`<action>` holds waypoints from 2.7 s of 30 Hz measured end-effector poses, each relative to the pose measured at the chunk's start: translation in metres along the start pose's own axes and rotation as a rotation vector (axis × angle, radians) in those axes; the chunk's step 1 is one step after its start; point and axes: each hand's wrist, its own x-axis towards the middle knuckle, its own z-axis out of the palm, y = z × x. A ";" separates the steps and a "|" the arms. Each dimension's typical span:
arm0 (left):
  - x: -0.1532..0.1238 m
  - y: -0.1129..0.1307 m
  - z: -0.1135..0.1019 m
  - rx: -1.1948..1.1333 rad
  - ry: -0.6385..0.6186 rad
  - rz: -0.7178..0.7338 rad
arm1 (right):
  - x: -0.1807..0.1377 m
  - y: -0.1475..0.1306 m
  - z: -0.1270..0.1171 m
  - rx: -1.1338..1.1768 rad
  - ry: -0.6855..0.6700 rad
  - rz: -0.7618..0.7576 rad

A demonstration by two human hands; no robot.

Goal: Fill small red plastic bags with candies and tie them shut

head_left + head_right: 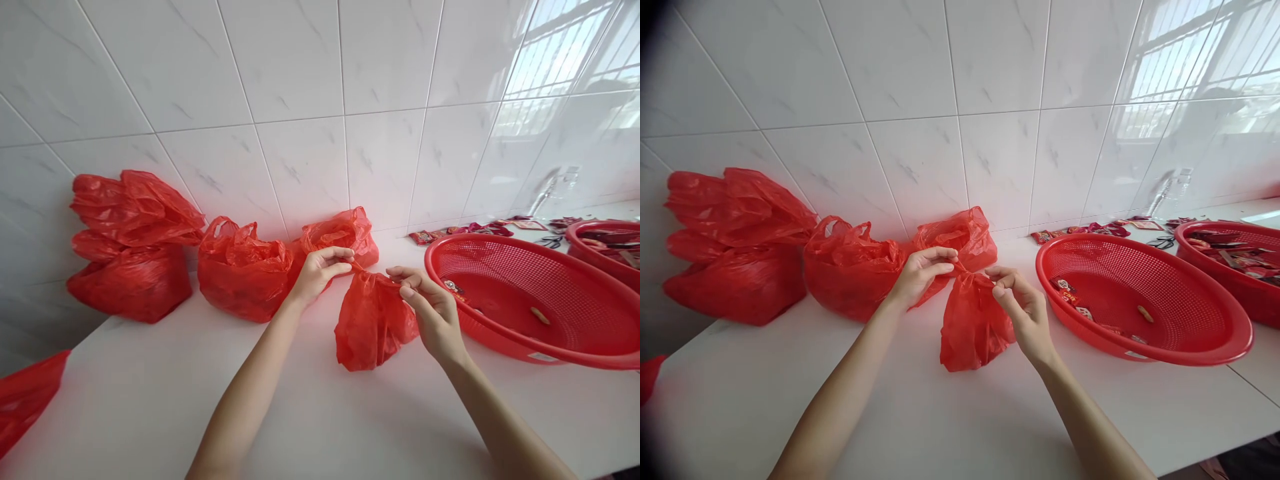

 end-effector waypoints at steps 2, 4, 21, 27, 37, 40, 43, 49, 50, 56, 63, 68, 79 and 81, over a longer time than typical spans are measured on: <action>0.004 -0.005 -0.003 0.019 0.049 0.012 | 0.002 0.001 -0.001 0.066 -0.006 0.034; 0.008 -0.011 -0.008 0.047 0.113 0.033 | 0.004 0.001 -0.002 0.117 0.002 0.062; 0.030 -0.041 -0.043 0.140 0.402 0.042 | 0.010 0.002 -0.006 0.327 0.048 0.231; 0.004 0.001 -0.016 0.273 0.010 0.356 | 0.005 -0.003 -0.004 0.322 -0.143 0.182; -0.021 0.005 0.031 0.486 -0.260 0.466 | 0.001 0.003 -0.008 0.160 -0.167 0.007; -0.022 0.008 0.031 0.377 -0.217 0.406 | 0.003 0.009 -0.005 0.019 -0.106 0.088; -0.025 0.011 0.035 0.290 -0.227 0.384 | 0.002 0.017 0.006 -0.018 -0.245 0.173; -0.022 0.007 0.036 0.223 -0.058 0.354 | -0.005 0.026 0.021 -0.072 -0.380 0.298; -0.020 0.006 0.034 0.194 -0.007 0.330 | -0.005 0.026 0.021 -0.050 -0.387 0.333; -0.012 0.003 0.027 0.099 0.085 0.242 | -0.006 0.024 0.019 0.080 -0.415 0.364; -0.024 0.012 0.026 -0.014 -0.033 0.138 | -0.004 0.019 0.015 0.036 -0.441 0.242; -0.049 -0.004 0.039 0.089 -0.172 0.028 | -0.006 0.016 0.018 0.034 -0.478 0.180; -0.062 -0.039 0.074 -0.012 -0.006 0.006 | -0.014 0.029 0.025 -0.036 -0.432 0.120; -0.063 -0.036 0.073 0.005 -0.018 0.004 | -0.012 0.026 0.025 -0.074 -0.434 0.109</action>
